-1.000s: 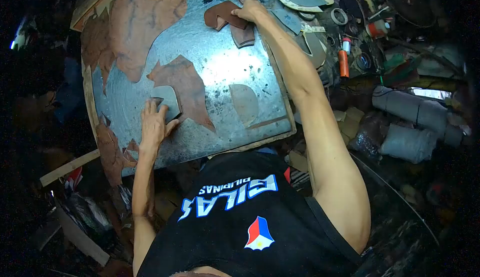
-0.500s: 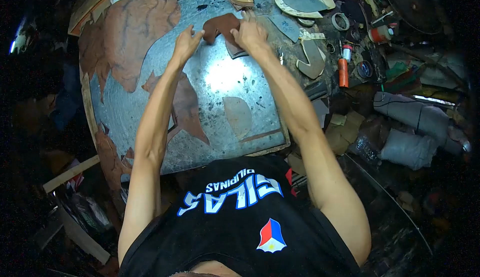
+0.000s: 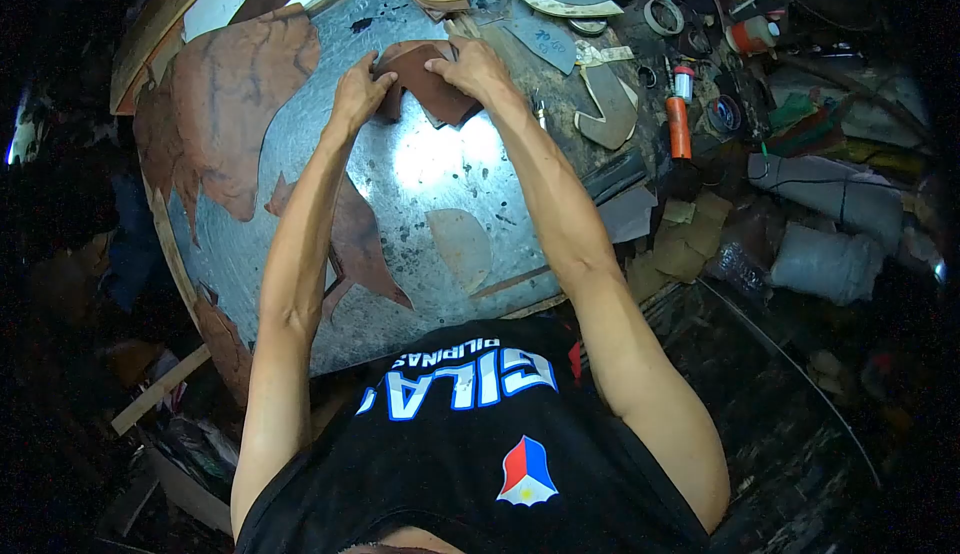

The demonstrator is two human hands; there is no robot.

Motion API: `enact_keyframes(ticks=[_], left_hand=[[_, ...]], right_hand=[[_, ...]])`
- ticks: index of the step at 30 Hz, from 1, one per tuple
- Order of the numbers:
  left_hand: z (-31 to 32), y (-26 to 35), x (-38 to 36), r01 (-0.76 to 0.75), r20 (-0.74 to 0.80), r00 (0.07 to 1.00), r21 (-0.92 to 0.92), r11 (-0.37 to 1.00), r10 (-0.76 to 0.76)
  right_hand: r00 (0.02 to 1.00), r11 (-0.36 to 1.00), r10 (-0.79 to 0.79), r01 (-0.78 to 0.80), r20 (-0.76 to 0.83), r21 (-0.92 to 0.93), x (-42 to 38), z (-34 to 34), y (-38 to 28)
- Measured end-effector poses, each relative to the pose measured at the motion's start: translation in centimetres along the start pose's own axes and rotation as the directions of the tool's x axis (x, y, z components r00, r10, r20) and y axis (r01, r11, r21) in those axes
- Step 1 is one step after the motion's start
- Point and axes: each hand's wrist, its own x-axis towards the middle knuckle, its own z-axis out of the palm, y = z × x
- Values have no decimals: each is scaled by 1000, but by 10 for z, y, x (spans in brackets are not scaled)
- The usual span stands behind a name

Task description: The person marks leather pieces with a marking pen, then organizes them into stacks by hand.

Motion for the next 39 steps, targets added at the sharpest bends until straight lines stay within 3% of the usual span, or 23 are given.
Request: enact_keyframes(ticks=[7,9,10,12,13,14,15,17,19,21,23,25,26,27,29,31,32,33,34,35,37,38,39], left_hand=[[-1,4,-4,78,24,997,-57,995,-77],[-2,3,-4,89,37,996,-79,993,-86],[-4,1,-5,92,31,995,-76,993,-90],[-6,-3,-11,31,21,999,-154,988,-28],[-13,2,-19,32,20,999,-152,988,-30],[-19,5,-34,60,-85,993,-283,957,-87],[-24,10,-49,69,-177,972,-411,909,-154],[-30,2,-79,162,-104,940,-701,694,-325],[-59,20,-120,374,319,914,-903,213,-250],[-62,17,-147,420,343,889,-875,240,-302],[-63,4,-155,462,360,862,-846,264,-357],[-72,-18,-157,501,358,851,-773,389,-385],[-79,-28,-156,531,358,832,-737,419,-424],[-86,-44,-153,527,349,832,-741,416,-432],[-93,-76,-143,496,387,866,-597,630,-315],[-103,-84,-133,492,395,866,-561,666,-307],[-107,-92,-126,507,431,844,-446,737,-320],[-110,-93,-123,510,463,820,-323,797,-337],[-110,-93,-124,437,423,867,-391,810,-263],[-112,-93,-121,434,422,868,-392,811,-260],[-121,-81,-118,500,401,790,17,866,-464],[-118,-86,-120,499,405,788,21,867,-464],[-114,-88,-125,410,178,885,143,901,-431]], right_hand=[[971,986,-163,157,-174,-51,2,9,5],[899,930,-367,363,-240,-62,-1,11,0],[897,927,-373,370,-238,-59,0,14,-2],[936,932,-306,332,-176,143,-2,21,-5],[935,932,-308,333,-175,145,-8,21,-10],[950,874,-264,310,-168,374,-18,24,-15],[963,767,-220,269,-154,582,-33,25,-22],[977,471,-187,182,-104,863,-72,32,-39],[989,338,-146,72,-23,938,-89,64,-33],[993,288,-121,40,-5,957,-106,88,-37],[995,439,-89,-6,50,898,-117,103,-34],[984,822,-138,50,112,567,-113,86,-33],[950,891,-293,311,-105,330,-96,86,-19],[836,863,-480,504,-266,28,-74,85,-5],[759,810,-569,451,-316,-375,-43,51,-8],[859,791,-474,318,-196,-522,-23,28,-17],[857,791,-474,315,-200,-525,-11,28,-16],[904,779,-415,294,-104,-554,-2,28,-17],[938,763,-347,277,-9,-584,4,28,-15],[938,763,-347,275,-12,-585,9,28,-12],[970,758,-233,225,68,-613,7,19,-22],[971,761,-228,220,66,-610,6,12,-28],[983,802,-108,174,147,-571,4,1,-37]])
